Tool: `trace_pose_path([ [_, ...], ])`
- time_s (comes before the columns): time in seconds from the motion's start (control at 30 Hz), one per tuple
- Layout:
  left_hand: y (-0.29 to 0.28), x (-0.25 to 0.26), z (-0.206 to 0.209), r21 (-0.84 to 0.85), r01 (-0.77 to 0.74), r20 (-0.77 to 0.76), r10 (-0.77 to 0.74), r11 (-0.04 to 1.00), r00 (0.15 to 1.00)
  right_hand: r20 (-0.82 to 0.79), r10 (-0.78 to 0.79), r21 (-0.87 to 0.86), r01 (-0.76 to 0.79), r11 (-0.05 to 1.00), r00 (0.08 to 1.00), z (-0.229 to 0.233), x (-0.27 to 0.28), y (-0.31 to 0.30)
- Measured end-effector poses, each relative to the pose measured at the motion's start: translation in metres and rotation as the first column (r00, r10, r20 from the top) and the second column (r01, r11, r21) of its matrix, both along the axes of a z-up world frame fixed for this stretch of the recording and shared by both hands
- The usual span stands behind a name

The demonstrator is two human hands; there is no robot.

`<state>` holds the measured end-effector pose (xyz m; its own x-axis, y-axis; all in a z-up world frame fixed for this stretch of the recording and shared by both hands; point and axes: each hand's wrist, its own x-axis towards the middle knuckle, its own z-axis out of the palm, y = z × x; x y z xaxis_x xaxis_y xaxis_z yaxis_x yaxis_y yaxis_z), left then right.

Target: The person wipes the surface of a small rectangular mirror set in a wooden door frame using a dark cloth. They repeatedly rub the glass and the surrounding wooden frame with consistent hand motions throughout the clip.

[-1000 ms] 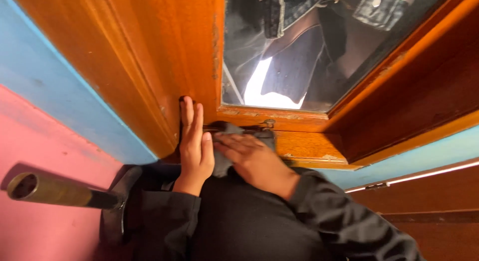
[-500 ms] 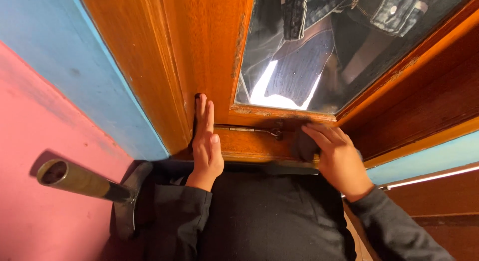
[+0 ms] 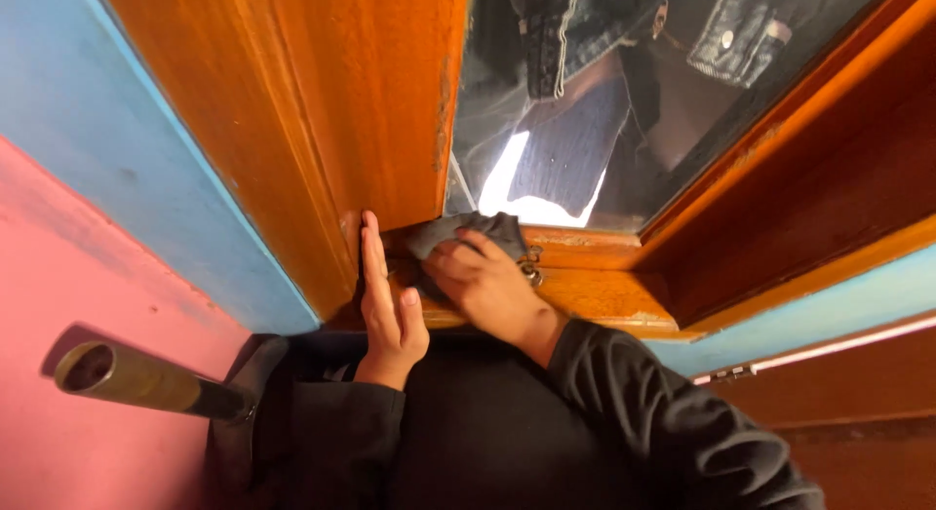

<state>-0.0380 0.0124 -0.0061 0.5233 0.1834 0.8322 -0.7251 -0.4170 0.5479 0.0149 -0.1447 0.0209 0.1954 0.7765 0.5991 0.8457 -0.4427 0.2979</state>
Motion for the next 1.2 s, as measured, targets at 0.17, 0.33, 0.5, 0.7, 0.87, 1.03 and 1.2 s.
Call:
trace_pose_path([
  [0.17, 0.002, -0.003, 0.009, -0.023, 0.030, 0.007, -0.030, 0.999, 1.000, 0.031, -0.110, -0.036, 0.111, 0.993, 0.993, 0.000, -0.003, -0.063],
  [0.33, 0.002, -0.001, 0.010, -0.043, 0.031, 0.034, -0.030, 0.999, 0.999, 0.055, -0.228, -0.023, 0.230, 0.973, 0.972, 0.011, -0.014, -0.100],
  [0.5, 0.000, -0.004, 0.014, -0.053, 0.023, 0.048, -0.021, 0.998, 0.999, 0.013, -0.234, 0.001, 0.234, 0.972, 0.972, 0.031, -0.026, -0.070],
  [0.7, -0.002, 0.001, 0.001, -0.020, -0.017, 0.028, 0.018, 1.000, 0.999, 0.072, 0.096, 0.165, -0.107, 0.981, 0.993, 0.026, -0.004, 0.032],
  [0.87, -0.001, 0.003, 0.005, 0.033, -0.050, 0.037, 0.048, 0.998, 0.998, 0.123, 0.150, 0.130, -0.166, 0.978, 0.981, 0.010, 0.010, 0.029],
  [1.03, -0.001, 0.005, 0.000, 0.187, -0.068, -0.059, 0.080, 0.980, 0.995, 0.140, 0.046, 0.048, -0.054, 0.997, 0.989, 0.022, -0.004, -0.023],
  [1.2, -0.002, 0.000, 0.005, 0.322, -0.088, -0.178, 0.152, 0.943, 0.972, -0.162, -0.217, 0.002, 0.220, 0.976, 0.963, 0.027, -0.022, -0.089],
])
